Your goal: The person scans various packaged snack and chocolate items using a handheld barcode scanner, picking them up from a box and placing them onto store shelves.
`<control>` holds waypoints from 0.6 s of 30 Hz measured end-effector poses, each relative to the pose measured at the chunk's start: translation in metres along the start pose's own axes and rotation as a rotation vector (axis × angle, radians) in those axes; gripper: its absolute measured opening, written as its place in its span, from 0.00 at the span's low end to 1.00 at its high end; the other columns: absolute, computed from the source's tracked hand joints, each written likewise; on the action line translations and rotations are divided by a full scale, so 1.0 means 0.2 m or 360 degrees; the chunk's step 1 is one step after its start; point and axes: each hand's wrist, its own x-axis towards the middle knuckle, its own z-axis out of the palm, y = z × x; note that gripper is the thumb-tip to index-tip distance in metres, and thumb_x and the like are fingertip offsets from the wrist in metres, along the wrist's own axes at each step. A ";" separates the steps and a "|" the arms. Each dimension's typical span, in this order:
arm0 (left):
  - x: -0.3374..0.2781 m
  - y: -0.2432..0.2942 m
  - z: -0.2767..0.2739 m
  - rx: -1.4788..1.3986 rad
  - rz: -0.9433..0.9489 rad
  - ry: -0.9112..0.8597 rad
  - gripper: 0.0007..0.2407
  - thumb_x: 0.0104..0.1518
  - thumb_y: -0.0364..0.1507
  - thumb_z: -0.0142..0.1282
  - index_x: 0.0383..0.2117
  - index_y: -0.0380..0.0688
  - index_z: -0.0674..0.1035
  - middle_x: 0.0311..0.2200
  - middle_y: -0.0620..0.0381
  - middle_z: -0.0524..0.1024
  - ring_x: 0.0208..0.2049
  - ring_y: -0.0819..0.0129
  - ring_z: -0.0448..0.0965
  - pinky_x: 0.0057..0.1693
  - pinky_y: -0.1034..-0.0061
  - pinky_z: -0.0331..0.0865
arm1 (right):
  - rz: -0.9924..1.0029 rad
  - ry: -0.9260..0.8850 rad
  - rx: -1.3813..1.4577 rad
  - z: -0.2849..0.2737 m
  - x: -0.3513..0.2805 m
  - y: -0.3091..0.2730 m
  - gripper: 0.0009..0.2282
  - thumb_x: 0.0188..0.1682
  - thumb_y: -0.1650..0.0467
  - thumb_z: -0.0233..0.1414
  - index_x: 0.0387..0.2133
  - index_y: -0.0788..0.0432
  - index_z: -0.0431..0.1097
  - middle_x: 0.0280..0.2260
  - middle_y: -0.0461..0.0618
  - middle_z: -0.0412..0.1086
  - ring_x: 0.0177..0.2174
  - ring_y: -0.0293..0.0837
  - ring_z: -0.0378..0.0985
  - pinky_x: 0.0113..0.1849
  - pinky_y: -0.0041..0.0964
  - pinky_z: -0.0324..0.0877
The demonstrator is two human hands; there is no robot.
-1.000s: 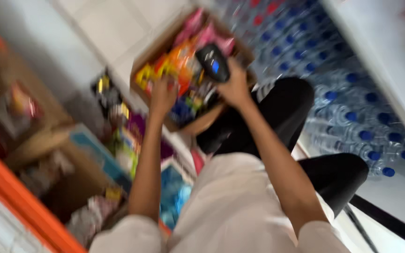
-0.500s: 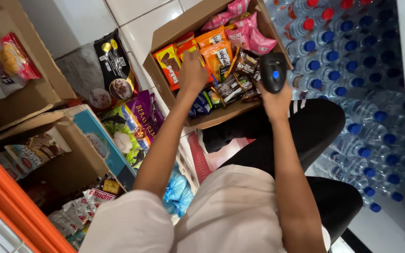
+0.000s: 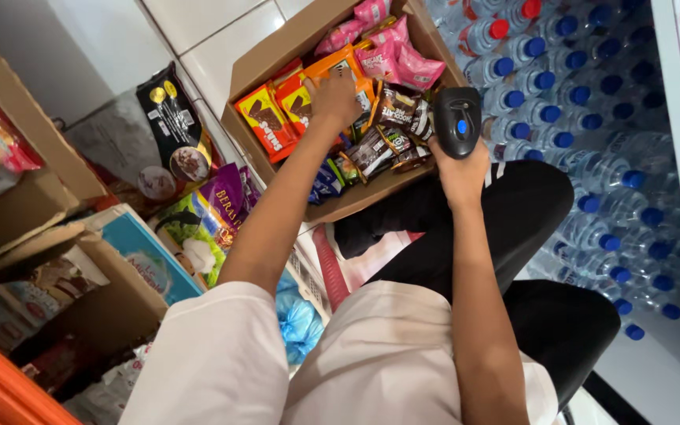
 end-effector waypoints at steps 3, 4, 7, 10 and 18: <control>-0.07 -0.03 -0.04 -0.0007 0.0089 -0.0209 0.21 0.49 0.29 0.60 0.51 0.40 0.74 0.52 0.44 0.72 0.58 0.45 0.69 0.64 0.31 0.43 | 0.0053 -0.0035 0.0055 0.03 -0.02 -0.02 0.10 0.44 0.71 0.64 0.34 0.64 0.74 0.29 0.47 0.76 0.29 0.38 0.76 0.36 0.36 0.72; -0.08 -0.04 -0.05 0.0028 0.0150 -0.0187 0.19 0.48 0.27 0.59 0.49 0.43 0.76 0.51 0.44 0.73 0.57 0.46 0.71 0.65 0.31 0.44 | 0.0067 -0.0053 0.0085 0.04 0.00 -0.02 0.09 0.44 0.70 0.64 0.33 0.64 0.75 0.28 0.47 0.76 0.29 0.38 0.77 0.36 0.36 0.72; -0.11 -0.07 -0.04 0.0040 0.0250 -0.0017 0.18 0.46 0.25 0.59 0.46 0.44 0.79 0.49 0.43 0.74 0.55 0.47 0.72 0.65 0.34 0.47 | -0.0075 -0.0064 0.0042 0.06 0.02 -0.02 0.10 0.45 0.70 0.65 0.34 0.65 0.73 0.29 0.47 0.77 0.29 0.37 0.77 0.36 0.35 0.72; -0.11 -0.08 0.00 0.0015 0.0226 0.0236 0.18 0.44 0.24 0.62 0.44 0.42 0.79 0.49 0.42 0.74 0.54 0.45 0.71 0.63 0.37 0.50 | -0.0095 -0.0016 0.0064 0.05 0.02 -0.01 0.13 0.43 0.71 0.64 0.37 0.65 0.73 0.31 0.47 0.77 0.31 0.37 0.77 0.37 0.35 0.72; -0.09 -0.09 -0.02 -0.0105 0.0204 0.0398 0.16 0.49 0.27 0.63 0.45 0.39 0.78 0.47 0.41 0.75 0.53 0.44 0.71 0.58 0.34 0.51 | 0.0395 0.0138 0.0274 -0.01 0.03 0.02 0.11 0.41 0.71 0.65 0.35 0.63 0.75 0.31 0.44 0.75 0.31 0.36 0.75 0.37 0.32 0.70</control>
